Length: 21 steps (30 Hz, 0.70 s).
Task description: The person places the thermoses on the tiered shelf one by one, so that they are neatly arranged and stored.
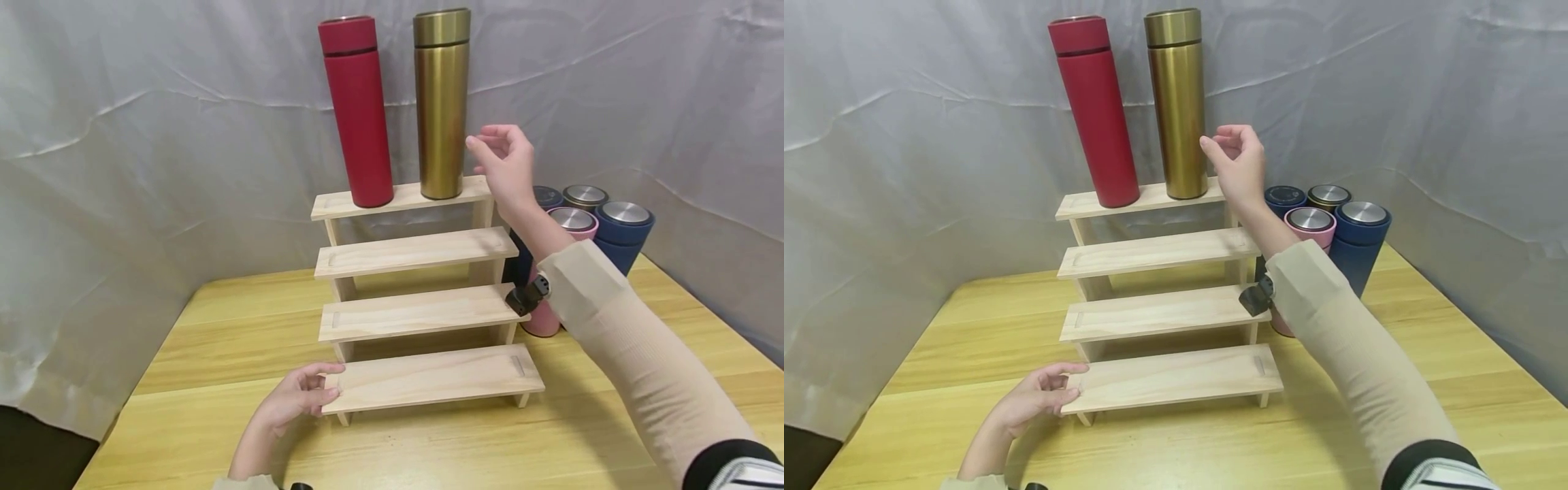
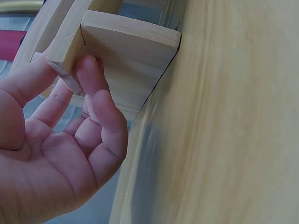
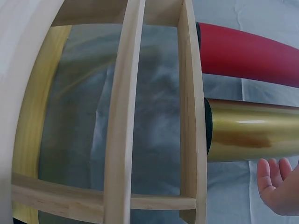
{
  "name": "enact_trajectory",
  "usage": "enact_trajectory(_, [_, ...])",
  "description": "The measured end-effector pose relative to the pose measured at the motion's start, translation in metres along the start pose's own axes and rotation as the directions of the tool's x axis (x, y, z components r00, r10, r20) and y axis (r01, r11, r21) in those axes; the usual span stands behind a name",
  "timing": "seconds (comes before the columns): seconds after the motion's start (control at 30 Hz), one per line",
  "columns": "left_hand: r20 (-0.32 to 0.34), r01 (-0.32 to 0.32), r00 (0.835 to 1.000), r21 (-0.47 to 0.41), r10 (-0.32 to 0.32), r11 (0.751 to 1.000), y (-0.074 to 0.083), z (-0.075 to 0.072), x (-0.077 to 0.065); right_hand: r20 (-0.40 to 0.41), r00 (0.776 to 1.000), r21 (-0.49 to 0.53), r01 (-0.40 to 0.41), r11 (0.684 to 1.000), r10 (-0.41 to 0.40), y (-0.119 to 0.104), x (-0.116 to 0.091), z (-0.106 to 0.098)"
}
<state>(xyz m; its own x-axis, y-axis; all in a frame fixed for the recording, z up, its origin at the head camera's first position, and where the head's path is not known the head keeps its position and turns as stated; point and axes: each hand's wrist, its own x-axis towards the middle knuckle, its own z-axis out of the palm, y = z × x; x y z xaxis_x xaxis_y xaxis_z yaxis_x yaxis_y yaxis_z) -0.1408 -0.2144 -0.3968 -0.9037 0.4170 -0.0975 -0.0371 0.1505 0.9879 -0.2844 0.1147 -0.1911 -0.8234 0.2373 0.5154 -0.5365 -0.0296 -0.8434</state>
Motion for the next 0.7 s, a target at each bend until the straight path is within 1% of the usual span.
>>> enact_trajectory(0.1, [-0.003, 0.0, 1.0, -0.003, 0.0, 1.0, -0.001, 0.0, 0.0, 0.014, 1.0, 0.016, -0.003, 1.0, 0.002, -0.001, -0.005, -0.003])
enact_trajectory(0.23, [-0.003, 0.0, 1.0, -0.002, 0.0, 1.0, -0.002, -0.001, 0.0, 0.031, 0.999, 0.067, -0.012, 0.998, 0.01, -0.003, -0.012, -0.006])
enact_trajectory(0.5, [-0.004, -0.004, 1.0, -0.001, 0.004, 1.0, -0.002, -0.001, 0.0, 0.067, 0.998, 0.139, -0.009, 0.99, -0.001, -0.004, -0.022, -0.012])
enact_trajectory(0.7, [0.002, -0.01, 1.0, 0.001, 0.01, 1.0, -0.002, -0.001, 0.001, 0.086, 0.996, 0.142, 0.004, 0.99, -0.016, -0.003, -0.034, -0.022])
